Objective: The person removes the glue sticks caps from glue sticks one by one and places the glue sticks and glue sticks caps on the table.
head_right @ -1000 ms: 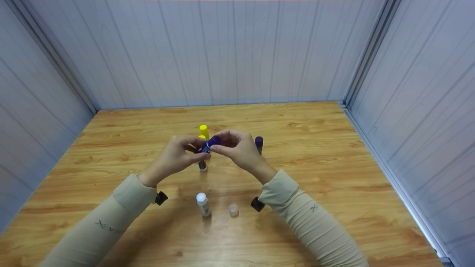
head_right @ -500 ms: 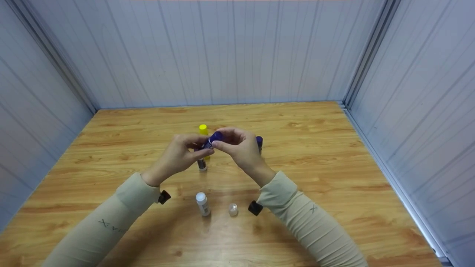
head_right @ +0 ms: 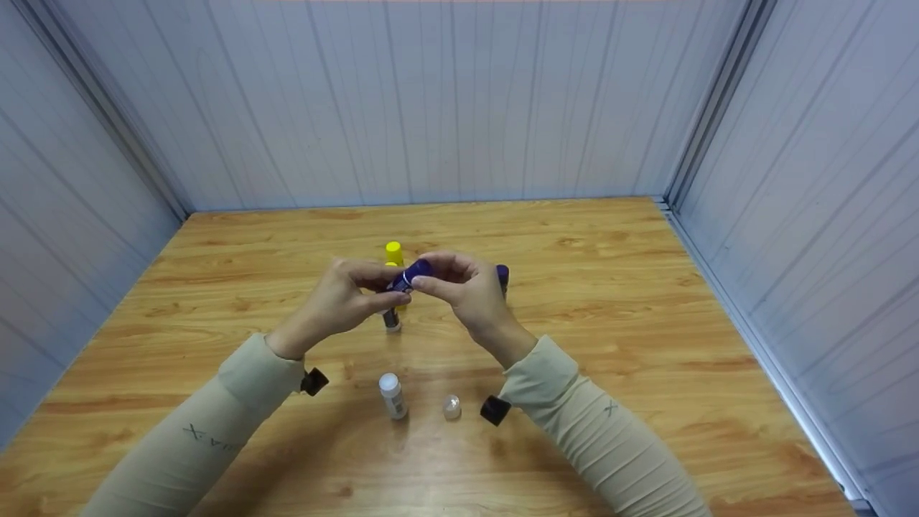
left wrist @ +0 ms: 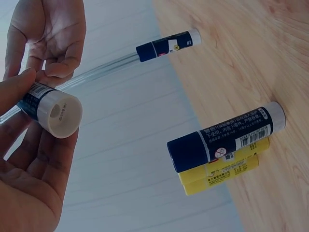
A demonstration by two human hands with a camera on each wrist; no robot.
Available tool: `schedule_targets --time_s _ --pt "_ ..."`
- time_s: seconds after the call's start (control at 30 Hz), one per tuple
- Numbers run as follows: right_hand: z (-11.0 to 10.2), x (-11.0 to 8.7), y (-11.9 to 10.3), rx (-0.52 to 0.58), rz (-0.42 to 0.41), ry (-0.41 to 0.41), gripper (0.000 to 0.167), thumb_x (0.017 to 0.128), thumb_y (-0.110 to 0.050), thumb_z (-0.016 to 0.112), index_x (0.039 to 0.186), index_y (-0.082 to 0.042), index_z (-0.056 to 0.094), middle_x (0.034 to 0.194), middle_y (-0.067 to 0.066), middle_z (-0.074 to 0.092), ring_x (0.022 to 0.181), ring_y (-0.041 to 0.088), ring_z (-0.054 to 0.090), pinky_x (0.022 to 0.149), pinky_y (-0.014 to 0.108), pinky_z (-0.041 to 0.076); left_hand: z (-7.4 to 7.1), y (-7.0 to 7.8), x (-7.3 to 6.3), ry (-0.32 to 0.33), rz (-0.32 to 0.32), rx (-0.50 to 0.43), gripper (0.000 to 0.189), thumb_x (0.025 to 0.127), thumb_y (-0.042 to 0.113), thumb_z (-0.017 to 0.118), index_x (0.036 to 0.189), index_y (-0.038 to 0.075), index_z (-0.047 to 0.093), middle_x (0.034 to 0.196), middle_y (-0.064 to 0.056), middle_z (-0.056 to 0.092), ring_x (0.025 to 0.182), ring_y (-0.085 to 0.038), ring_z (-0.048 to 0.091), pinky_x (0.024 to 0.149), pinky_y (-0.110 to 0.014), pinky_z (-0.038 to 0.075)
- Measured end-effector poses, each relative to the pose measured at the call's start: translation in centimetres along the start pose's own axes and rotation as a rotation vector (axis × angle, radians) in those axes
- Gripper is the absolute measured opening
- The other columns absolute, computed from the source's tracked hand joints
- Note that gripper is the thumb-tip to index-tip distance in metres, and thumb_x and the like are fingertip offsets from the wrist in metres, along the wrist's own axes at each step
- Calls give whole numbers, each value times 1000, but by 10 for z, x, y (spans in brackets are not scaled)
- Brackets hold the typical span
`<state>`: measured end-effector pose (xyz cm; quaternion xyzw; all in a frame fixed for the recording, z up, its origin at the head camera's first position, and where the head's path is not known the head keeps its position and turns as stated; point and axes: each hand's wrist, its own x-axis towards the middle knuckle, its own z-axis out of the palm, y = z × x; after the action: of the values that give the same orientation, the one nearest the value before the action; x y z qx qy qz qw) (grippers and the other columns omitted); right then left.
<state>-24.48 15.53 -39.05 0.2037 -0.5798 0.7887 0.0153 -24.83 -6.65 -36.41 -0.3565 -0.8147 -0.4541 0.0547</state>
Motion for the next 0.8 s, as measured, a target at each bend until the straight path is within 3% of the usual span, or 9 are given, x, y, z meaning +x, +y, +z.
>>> schedule_targets --time_s 0.27,0.43,0.67,0.8 --pt "-8 -3 -7 65 -3 -60 26 94 2 83 109 -20 82 104 -1 77 97 12 70 92 24 61 -7 3 -1 -63 -29 -21 29 98 12 82 126 3 81 99 -14 83 71 -7 67 63 -19 55" --pt "-29 0 -15 148 -78 -20 24 98 3 77 111 -16 82 103 1 76 92 14 73 90 26 62 -16 -4 -10 -72 -126 0 28 97 10 84 123 3 82 103 -14 82 75 -10 67 67 -22 56" --pt "-41 0 -15 48 -78 -10 31 98 9 72 112 -18 82 102 2 76 90 15 72 87 26 62 -17 -8 -13 -49 -179 -35 34 96 11 84 129 4 79 111 -15 83 89 -17 78 79 -30 65" --pt "-42 -2 -12 -87 -87 13 30 94 12 75 114 -10 82 102 1 78 91 14 72 82 24 62 -15 -10 -12 -37 -199 -72 33 96 10 84 129 4 79 111 -15 82 94 -19 79 83 -32 67"
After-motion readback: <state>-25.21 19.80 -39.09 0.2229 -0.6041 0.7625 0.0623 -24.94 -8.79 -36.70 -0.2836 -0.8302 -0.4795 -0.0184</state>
